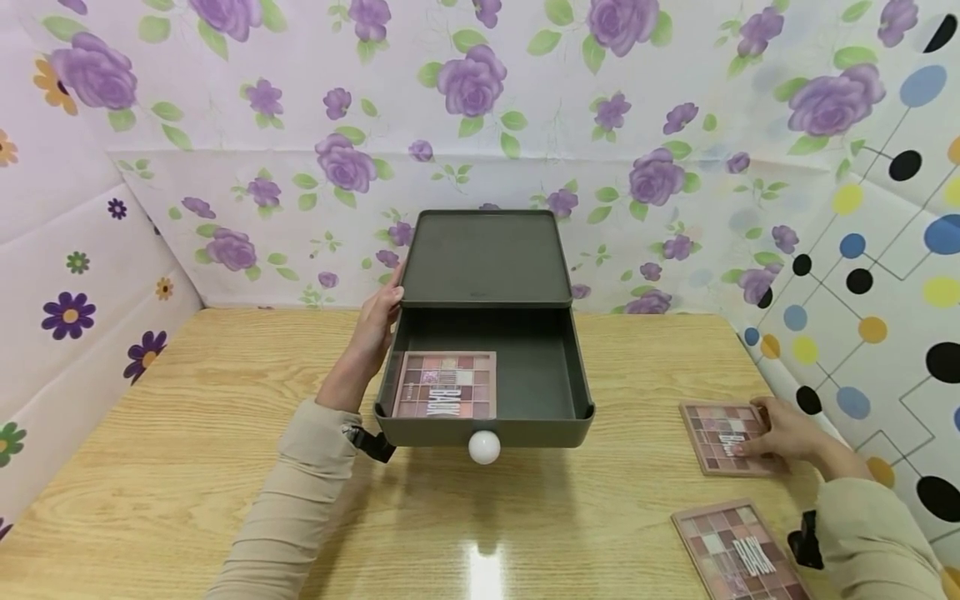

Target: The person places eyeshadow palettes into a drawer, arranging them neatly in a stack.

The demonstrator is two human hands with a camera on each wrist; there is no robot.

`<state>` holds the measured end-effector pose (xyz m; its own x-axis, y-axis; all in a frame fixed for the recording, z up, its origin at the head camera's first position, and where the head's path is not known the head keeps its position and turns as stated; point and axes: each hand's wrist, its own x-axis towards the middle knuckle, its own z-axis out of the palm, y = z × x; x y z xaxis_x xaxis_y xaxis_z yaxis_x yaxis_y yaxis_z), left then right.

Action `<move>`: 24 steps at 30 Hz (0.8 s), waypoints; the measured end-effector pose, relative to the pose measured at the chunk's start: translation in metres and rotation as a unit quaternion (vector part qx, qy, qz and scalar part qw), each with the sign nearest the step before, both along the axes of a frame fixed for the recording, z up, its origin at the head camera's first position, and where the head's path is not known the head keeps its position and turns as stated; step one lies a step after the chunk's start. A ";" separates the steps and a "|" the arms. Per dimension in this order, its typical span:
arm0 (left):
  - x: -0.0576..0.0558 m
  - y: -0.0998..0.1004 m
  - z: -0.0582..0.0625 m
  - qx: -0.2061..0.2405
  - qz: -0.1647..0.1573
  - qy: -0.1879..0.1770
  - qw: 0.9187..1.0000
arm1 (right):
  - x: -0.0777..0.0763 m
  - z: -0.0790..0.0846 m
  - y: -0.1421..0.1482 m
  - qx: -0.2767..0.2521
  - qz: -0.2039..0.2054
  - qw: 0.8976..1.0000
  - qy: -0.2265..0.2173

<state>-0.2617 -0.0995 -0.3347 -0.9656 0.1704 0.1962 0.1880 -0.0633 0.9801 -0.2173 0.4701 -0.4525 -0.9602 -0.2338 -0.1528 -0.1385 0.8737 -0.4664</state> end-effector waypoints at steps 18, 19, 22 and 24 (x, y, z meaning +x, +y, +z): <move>0.007 0.001 0.006 -0.005 0.004 0.005 1.000 | 0.010 0.014 -0.008 -0.032 -0.046 0.998 0.001; 0.007 0.001 0.006 -0.005 0.004 0.004 1.000 | 0.011 0.014 -0.009 -0.034 -0.045 0.998 0.005; 0.007 0.001 0.006 -0.006 0.003 0.003 1.000 | 0.011 0.017 -0.010 -0.032 -0.037 0.999 0.017; 0.008 0.001 0.006 -0.006 0.003 0.004 1.000 | 0.011 0.019 -0.010 -0.032 -0.038 0.999 0.017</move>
